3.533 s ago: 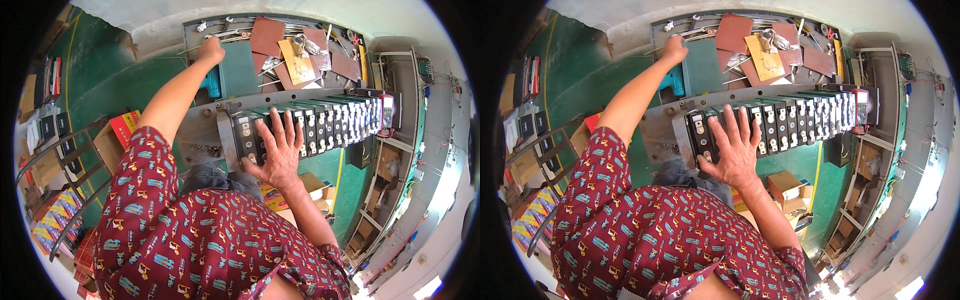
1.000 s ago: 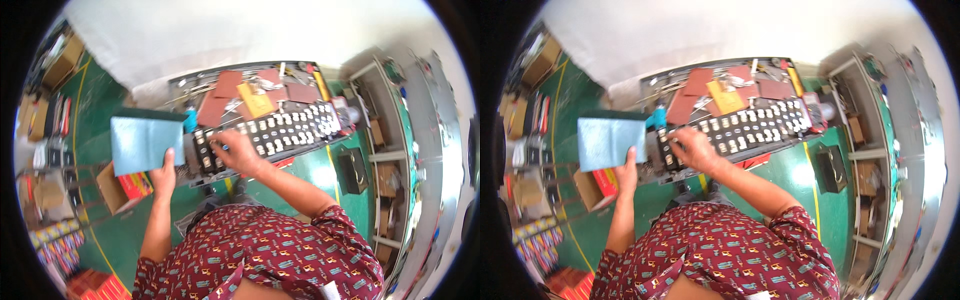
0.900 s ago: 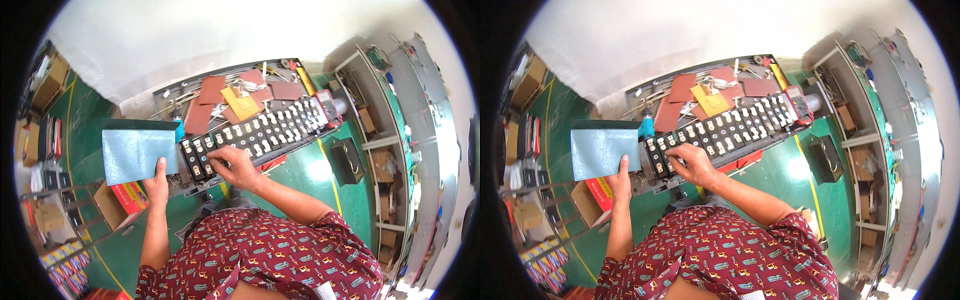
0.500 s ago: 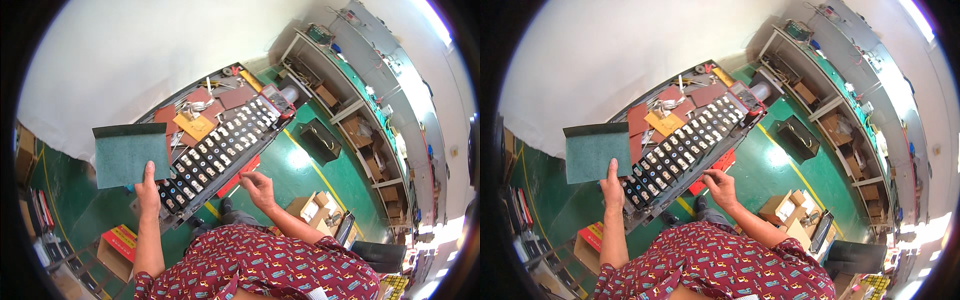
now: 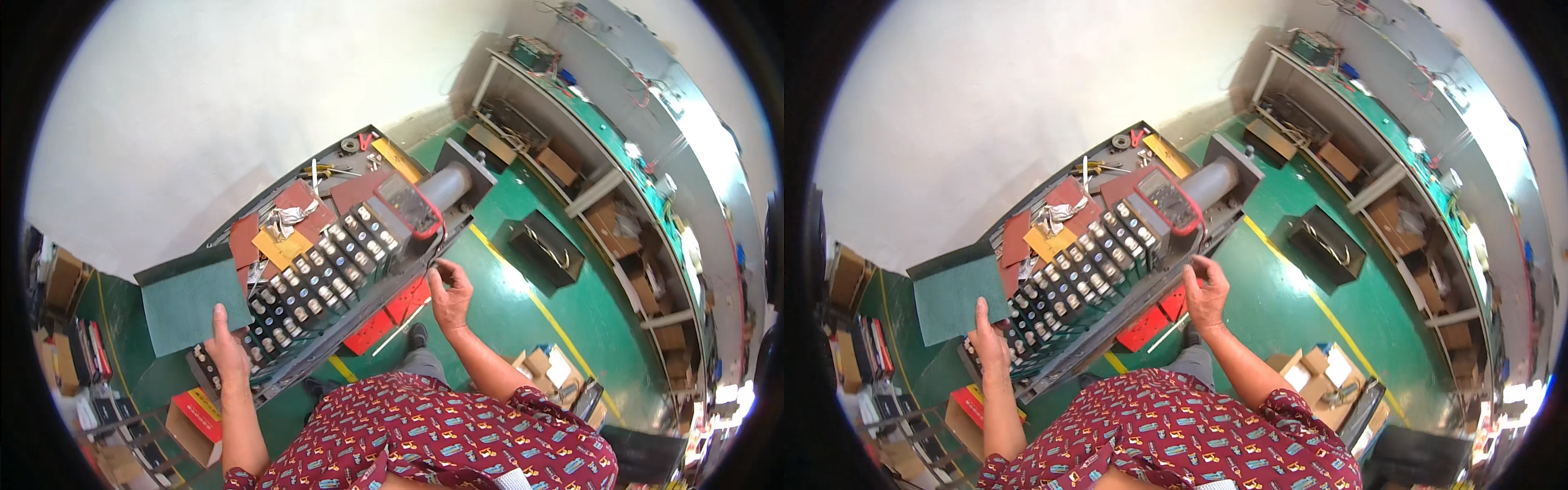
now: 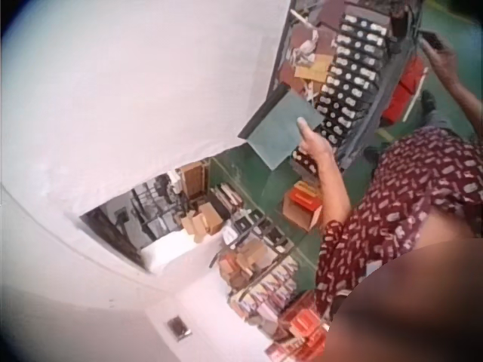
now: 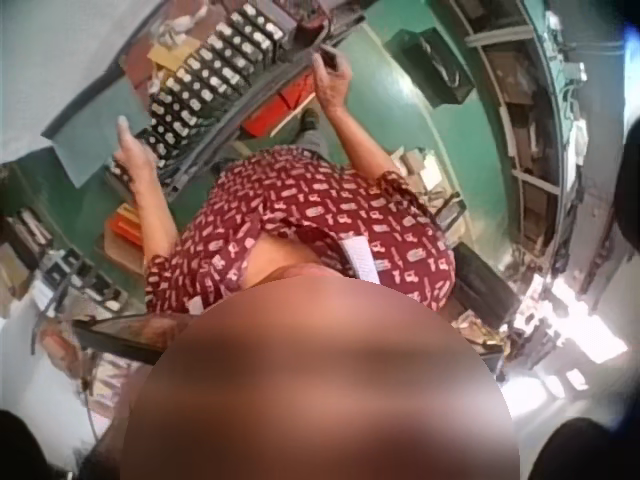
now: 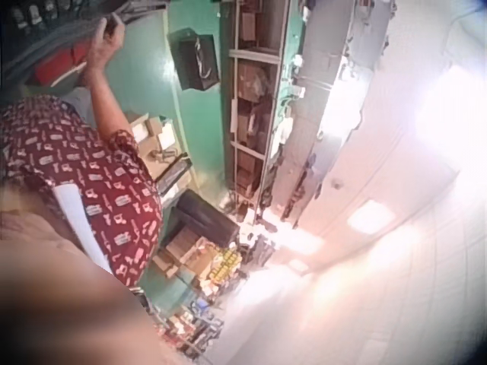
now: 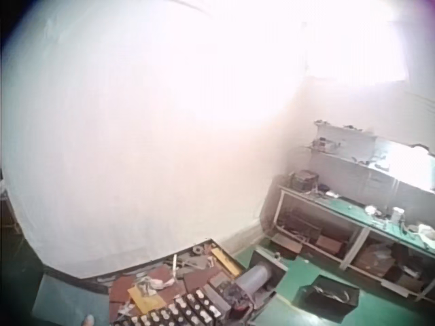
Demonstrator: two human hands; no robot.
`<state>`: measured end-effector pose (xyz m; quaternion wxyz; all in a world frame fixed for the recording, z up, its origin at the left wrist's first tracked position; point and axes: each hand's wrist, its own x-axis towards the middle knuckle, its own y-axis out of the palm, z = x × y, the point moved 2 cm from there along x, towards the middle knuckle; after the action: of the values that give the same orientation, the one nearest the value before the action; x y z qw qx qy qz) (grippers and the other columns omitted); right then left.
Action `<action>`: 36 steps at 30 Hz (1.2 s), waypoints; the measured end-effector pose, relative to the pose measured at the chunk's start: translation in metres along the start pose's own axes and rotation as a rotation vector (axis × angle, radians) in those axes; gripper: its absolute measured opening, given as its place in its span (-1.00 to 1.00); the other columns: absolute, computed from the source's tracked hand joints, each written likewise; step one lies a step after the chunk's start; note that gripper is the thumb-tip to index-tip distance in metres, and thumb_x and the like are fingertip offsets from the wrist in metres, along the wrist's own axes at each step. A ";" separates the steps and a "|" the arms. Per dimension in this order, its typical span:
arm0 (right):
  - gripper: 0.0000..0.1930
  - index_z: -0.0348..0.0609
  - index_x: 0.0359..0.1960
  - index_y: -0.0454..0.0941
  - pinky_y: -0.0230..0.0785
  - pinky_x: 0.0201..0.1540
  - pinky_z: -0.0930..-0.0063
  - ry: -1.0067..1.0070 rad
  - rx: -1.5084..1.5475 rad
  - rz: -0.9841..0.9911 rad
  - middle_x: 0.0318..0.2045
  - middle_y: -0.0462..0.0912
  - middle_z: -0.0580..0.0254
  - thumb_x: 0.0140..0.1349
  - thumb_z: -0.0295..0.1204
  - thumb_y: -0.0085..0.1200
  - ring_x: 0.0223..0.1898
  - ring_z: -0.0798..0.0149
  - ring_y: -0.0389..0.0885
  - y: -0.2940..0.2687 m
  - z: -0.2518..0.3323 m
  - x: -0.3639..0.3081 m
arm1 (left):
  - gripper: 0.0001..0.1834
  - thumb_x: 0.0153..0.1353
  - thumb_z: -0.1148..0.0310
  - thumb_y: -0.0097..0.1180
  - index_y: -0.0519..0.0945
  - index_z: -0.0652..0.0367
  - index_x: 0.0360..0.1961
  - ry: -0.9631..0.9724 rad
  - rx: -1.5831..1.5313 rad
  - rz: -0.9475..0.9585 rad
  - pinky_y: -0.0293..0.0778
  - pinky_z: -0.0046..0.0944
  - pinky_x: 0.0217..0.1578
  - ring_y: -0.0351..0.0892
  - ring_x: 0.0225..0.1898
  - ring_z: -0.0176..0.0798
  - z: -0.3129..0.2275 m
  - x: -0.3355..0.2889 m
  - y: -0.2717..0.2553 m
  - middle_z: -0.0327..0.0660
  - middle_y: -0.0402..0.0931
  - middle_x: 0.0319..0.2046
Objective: The person assembles a battery pack by placing rectangular battery cells into a tray, using a hot glue gun to secure them, and inserting colored separator sheets between rows. The person handles multiple cells and separators, arranging them in sequence on the workbench.
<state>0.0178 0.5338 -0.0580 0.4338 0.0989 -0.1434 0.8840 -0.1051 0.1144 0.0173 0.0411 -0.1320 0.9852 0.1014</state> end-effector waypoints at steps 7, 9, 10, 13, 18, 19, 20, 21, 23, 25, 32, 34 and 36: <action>-0.18 -0.27 0.37 0.49 0.49 0.24 0.11 -0.070 -0.364 0.443 0.04 0.70 -0.15 0.15 -0.10 0.53 0.13 -0.06 0.65 0.032 -0.020 0.138 | -0.50 0.53 0.24 0.19 0.45 0.26 0.36 0.006 0.136 -0.015 0.59 -0.16 0.03 0.59 0.14 -0.22 0.031 -0.093 0.139 -0.15 0.54 0.23; -0.27 -0.24 0.34 0.53 0.55 0.15 0.18 -0.046 -0.325 0.503 -0.04 0.74 -0.11 0.22 -0.14 0.49 0.02 0.04 0.69 0.037 -0.032 0.157 | -0.45 0.54 0.30 0.18 0.42 0.40 0.41 0.065 0.146 0.057 0.29 -0.14 0.43 0.46 0.32 -0.15 0.035 -0.109 0.165 -0.08 0.49 0.31; -0.33 -0.23 0.33 0.55 0.57 0.10 0.22 -0.017 -0.250 0.478 -0.08 0.75 -0.07 0.26 -0.16 0.46 -0.02 0.11 0.71 0.037 -0.045 0.163 | -0.46 0.54 0.31 0.18 0.42 0.39 0.41 0.099 0.179 0.073 0.30 -0.14 0.42 0.46 0.31 -0.15 0.033 -0.116 0.177 -0.08 0.49 0.31; -0.51 -0.28 0.29 0.60 0.60 -0.07 0.43 0.227 0.137 0.494 -0.12 0.76 0.17 0.40 -0.31 0.31 -0.15 0.38 0.70 0.016 -0.049 0.184 | -0.44 0.54 0.34 0.19 0.39 0.40 0.43 0.171 0.216 0.090 0.28 -0.15 0.42 0.45 0.31 -0.16 0.029 -0.122 0.197 -0.08 0.49 0.31; -0.56 -0.28 0.28 0.61 0.58 -0.33 0.54 0.476 0.441 0.400 -0.13 0.78 0.12 0.48 -0.28 0.11 -0.29 0.38 0.74 -0.106 -0.017 0.203 | -0.51 0.54 0.31 0.20 0.43 0.29 0.38 0.037 0.031 0.107 0.63 -0.16 -0.01 0.60 0.06 -0.23 0.037 -0.115 0.221 -0.13 0.54 0.19; -0.54 -0.29 0.28 0.60 0.53 -0.42 0.56 0.448 0.428 0.324 -0.13 0.79 0.06 0.49 -0.25 0.06 -0.34 0.36 0.75 -0.135 -0.022 0.206 | -0.53 0.54 0.31 0.20 0.45 0.26 0.36 -0.029 -0.017 0.133 0.69 -0.17 -0.13 0.63 0.00 -0.25 0.039 -0.111 0.231 -0.14 0.55 0.16; -0.51 -0.30 0.29 0.59 0.47 -0.52 0.59 0.421 0.409 0.252 -0.13 0.80 0.00 0.50 -0.21 0.01 -0.39 0.34 0.75 -0.163 -0.028 0.204 | -0.58 0.54 0.28 0.20 0.48 0.20 0.31 0.011 -0.025 0.114 0.66 -0.23 -0.42 0.65 -0.17 -0.29 0.043 -0.109 0.247 -0.17 0.58 0.07; -0.50 -0.32 0.29 0.57 0.42 -0.57 0.62 0.430 0.402 0.218 -0.14 0.80 -0.05 0.50 -0.20 0.00 -0.40 0.34 0.75 -0.191 -0.018 0.200 | -0.58 0.54 0.27 0.19 0.49 0.21 0.30 0.028 -0.023 0.129 0.66 -0.23 -0.40 0.66 -0.17 -0.28 0.049 -0.103 0.260 -0.18 0.59 0.05; -0.49 -0.34 0.31 0.55 0.34 -0.63 0.69 0.445 0.364 0.116 -0.14 0.80 -0.12 0.50 -0.20 0.00 -0.43 0.33 0.76 -0.254 -0.013 0.192 | -0.58 0.54 0.24 0.19 0.50 0.22 0.29 0.012 -0.032 0.166 0.66 -0.24 -0.39 0.66 -0.18 -0.29 0.063 -0.104 0.285 -0.18 0.60 0.02; -0.49 -0.36 0.31 0.54 0.34 -0.63 0.71 0.443 0.316 -0.036 -0.14 0.80 -0.16 0.50 -0.21 0.01 -0.44 0.31 0.76 -0.314 -0.021 0.186 | -0.59 0.54 0.23 0.19 0.51 0.23 0.27 -0.029 -0.043 0.233 0.65 -0.25 -0.39 0.65 -0.20 -0.30 0.071 -0.101 0.314 -0.19 0.61 0.01; -0.51 -0.41 0.26 0.55 0.58 -0.45 0.64 0.288 0.311 -0.357 -0.12 0.78 -0.09 0.47 -0.26 0.06 -0.33 0.26 0.79 -0.454 -0.016 0.224 | -0.57 0.54 0.29 0.19 0.51 0.29 0.31 0.070 0.093 0.400 0.65 -0.24 -0.16 0.64 -0.03 -0.26 0.113 -0.113 0.423 -0.15 0.60 0.11; -0.49 -0.41 0.28 0.53 0.56 -0.46 0.65 0.242 0.324 -0.443 -0.11 0.78 -0.09 0.47 -0.23 0.06 -0.32 0.26 0.79 -0.481 -0.016 0.249 | -0.54 0.54 0.31 0.20 0.50 0.34 0.33 -0.023 0.079 0.459 0.63 -0.21 0.01 0.61 0.07 -0.22 0.117 -0.127 0.473 -0.13 0.59 0.18; -0.46 -0.42 0.29 0.52 0.54 -0.48 0.65 0.217 0.331 -0.447 -0.09 0.78 -0.10 0.47 -0.20 0.06 -0.31 0.27 0.79 -0.513 -0.019 0.282 | -0.55 0.54 0.33 0.20 0.51 0.39 0.32 -0.037 0.099 0.500 0.48 -0.15 0.27 0.55 0.19 -0.18 0.121 -0.144 0.532 -0.11 0.56 0.25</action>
<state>0.2544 1.0470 0.0947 0.6085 0.1024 0.0752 0.7833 -0.1026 0.6786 0.0148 0.0393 0.1199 0.9900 0.0625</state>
